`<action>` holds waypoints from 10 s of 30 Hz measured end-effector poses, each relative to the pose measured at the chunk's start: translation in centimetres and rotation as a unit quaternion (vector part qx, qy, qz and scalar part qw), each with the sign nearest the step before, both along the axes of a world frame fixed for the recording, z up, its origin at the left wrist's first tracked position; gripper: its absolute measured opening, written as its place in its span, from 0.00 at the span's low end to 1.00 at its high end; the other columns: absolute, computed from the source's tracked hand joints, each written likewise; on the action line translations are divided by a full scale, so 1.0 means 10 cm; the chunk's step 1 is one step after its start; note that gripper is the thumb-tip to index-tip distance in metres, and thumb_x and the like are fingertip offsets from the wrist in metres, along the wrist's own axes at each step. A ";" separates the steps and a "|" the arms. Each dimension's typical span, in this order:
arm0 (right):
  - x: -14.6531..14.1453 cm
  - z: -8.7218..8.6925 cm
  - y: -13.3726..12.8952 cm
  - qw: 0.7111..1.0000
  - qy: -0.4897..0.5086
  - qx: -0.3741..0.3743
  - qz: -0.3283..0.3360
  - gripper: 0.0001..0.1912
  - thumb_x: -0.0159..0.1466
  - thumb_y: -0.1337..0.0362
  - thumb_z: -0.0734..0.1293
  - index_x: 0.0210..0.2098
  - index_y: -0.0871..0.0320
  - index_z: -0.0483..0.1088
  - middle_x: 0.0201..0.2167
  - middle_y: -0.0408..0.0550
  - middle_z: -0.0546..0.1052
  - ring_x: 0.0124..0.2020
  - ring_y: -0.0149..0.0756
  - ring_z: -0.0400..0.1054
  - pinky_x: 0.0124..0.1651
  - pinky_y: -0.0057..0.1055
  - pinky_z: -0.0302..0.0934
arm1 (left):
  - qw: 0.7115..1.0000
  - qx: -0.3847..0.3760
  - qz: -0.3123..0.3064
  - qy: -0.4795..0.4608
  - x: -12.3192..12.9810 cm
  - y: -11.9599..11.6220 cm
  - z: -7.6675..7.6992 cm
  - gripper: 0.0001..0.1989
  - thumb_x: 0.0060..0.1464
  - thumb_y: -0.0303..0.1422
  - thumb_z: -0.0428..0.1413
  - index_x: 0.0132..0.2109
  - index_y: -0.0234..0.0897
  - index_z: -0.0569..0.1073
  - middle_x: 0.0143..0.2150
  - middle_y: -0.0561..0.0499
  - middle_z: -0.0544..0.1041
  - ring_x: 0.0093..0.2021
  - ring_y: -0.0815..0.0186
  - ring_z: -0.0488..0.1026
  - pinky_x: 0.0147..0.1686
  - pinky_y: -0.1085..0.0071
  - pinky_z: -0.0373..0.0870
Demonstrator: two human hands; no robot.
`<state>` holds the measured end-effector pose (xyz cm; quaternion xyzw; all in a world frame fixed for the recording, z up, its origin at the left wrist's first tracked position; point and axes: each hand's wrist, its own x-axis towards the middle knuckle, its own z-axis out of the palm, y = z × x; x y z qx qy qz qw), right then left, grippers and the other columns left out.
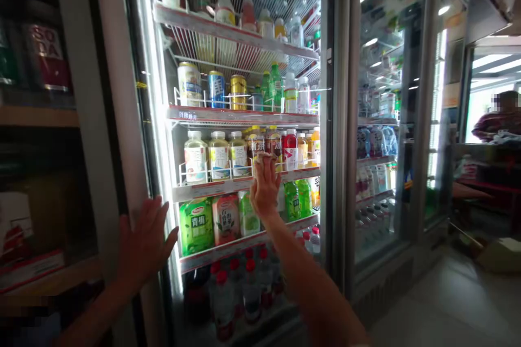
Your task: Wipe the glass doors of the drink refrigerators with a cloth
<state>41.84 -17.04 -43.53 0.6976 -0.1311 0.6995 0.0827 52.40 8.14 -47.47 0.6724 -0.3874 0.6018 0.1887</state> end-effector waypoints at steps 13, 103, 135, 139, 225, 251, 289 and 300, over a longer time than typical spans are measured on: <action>-0.02 0.31 0.01 1.000 0.018 -0.007 0.008 0.28 0.64 0.68 0.53 0.64 0.54 0.52 0.67 0.50 0.53 0.69 0.43 0.40 0.66 0.51 0.36 | 0.999 -0.011 -0.027 -0.042 -0.06 -0.21 0.52 0.39 0.58 0.35 0.50 0.68 0.42 0.34 0.66 0.37 0.54 0.66 0.52 0.51 0.63 0.43 0.39; -0.25 0.55 -0.57 0.996 -0.080 -0.025 -0.034 0.28 0.65 0.68 0.51 0.65 0.53 0.51 0.65 0.52 0.57 0.67 0.42 0.46 0.61 0.49 0.51 | 0.997 -0.036 -0.054 -0.051 -0.01 -0.53 1.21 0.34 0.60 0.39 0.46 0.68 0.36 0.40 0.69 0.38 0.46 0.69 0.52 0.39 0.64 0.43 0.36; -0.26 -0.27 -0.45 0.999 -0.026 -0.040 -0.016 0.29 0.64 0.69 0.52 0.65 0.58 0.49 0.65 0.55 0.57 0.68 0.42 0.44 0.62 0.47 0.51 | 0.996 0.000 -0.072 -0.061 -0.03 -0.54 0.49 0.42 0.56 0.38 0.54 0.68 0.42 0.36 0.69 0.41 0.45 0.69 0.53 0.36 0.65 0.47 0.36; -0.30 -0.41 -0.29 0.976 0.143 -0.163 0.013 0.27 0.64 0.69 0.54 0.62 0.51 0.57 0.64 0.48 0.60 0.68 0.41 0.43 0.66 0.48 0.42 | 0.996 0.006 -0.063 -0.066 -0.03 -0.53 0.45 0.40 0.57 0.38 0.52 0.68 0.41 0.37 0.69 0.42 0.44 0.69 0.53 0.36 0.65 0.47 0.37; -0.29 -0.54 -0.61 0.997 -0.047 0.057 -0.001 0.30 0.65 0.68 0.51 0.66 0.56 0.46 0.67 0.55 0.52 0.69 0.44 0.41 0.63 0.52 0.47 | 0.994 0.067 -0.066 -0.062 -0.05 -0.54 -0.10 0.39 0.55 0.37 0.53 0.68 0.39 0.42 0.67 0.41 0.53 0.69 0.55 0.36 0.65 0.48 0.36; -0.17 0.28 -0.19 0.880 -0.076 0.145 0.446 0.29 0.69 0.52 0.43 0.67 0.52 0.41 0.67 0.46 0.53 0.67 0.32 0.46 0.67 0.43 0.43 | 0.982 0.098 -0.082 -0.139 -0.67 -1.76 0.97 0.27 0.59 0.33 0.43 0.64 0.29 0.55 0.65 0.41 0.58 0.67 0.59 0.52 0.64 0.57 0.51; 0.14 0.58 -0.46 0.996 -0.082 -0.006 -0.016 0.27 0.67 0.60 0.49 0.63 0.61 0.53 0.64 0.57 0.58 0.66 0.43 0.46 0.63 0.52 0.44 | 0.941 0.187 -0.041 -0.278 -0.13 -0.81 1.34 0.27 0.57 0.26 0.44 0.64 0.39 0.56 0.66 0.48 0.58 0.67 0.63 0.50 0.66 0.56 0.40; 0.12 0.57 -0.46 0.996 -0.083 -0.014 -0.017 0.28 0.67 0.59 0.49 0.65 0.59 0.50 0.65 0.56 0.56 0.67 0.42 0.44 0.64 0.50 0.42 | 0.943 0.203 -0.055 -0.260 -0.20 -0.96 1.42 0.25 0.57 0.26 0.44 0.63 0.38 0.59 0.66 0.48 0.58 0.67 0.62 0.50 0.65 0.54 0.44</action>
